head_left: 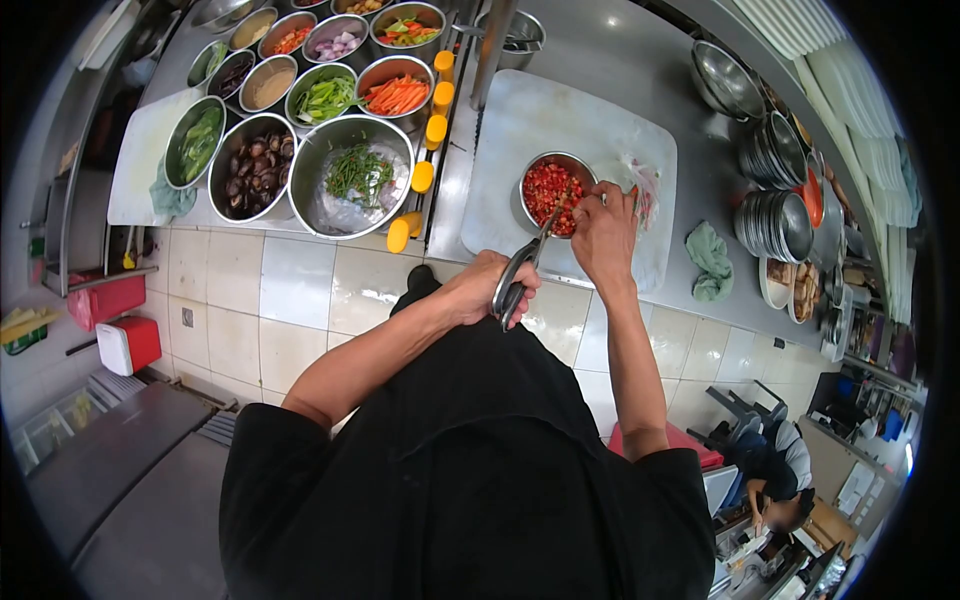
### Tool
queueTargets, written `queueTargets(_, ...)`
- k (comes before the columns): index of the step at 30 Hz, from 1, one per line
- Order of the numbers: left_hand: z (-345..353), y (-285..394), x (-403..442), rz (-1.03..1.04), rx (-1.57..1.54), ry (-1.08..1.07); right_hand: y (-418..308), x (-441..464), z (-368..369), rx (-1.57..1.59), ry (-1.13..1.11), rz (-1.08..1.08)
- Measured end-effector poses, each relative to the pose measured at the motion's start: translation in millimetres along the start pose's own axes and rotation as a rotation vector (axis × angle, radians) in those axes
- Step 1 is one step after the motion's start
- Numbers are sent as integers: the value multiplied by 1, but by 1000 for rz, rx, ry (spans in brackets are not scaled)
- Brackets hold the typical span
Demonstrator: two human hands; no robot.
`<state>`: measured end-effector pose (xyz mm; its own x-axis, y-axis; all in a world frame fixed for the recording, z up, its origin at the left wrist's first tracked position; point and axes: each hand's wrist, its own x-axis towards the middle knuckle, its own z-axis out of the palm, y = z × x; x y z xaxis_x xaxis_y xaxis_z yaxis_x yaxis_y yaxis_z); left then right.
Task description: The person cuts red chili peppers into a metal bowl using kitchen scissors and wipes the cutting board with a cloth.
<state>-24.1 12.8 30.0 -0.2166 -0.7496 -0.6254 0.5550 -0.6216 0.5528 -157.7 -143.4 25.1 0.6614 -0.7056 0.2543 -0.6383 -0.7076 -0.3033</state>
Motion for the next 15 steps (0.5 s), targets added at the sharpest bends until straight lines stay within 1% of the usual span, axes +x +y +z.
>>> queueTargets(2,3,1,-6,-8,-15,0,1,0,0,11,7,8)
queueTargets(5,3,0,-7,-101,-145,-61,-4,1,-3,6,10,17)
queueTargets(8,4,-4,2,-99,-174,-48,-7,2,-3,21,-33,27)
queueTargets(11,7,-2,-1,-3,-94,12,-8,2,-2,20,-27,34)
queueTargets(15,8,1,-6,15,-8,31,-3,0,-1,21,-17,32)
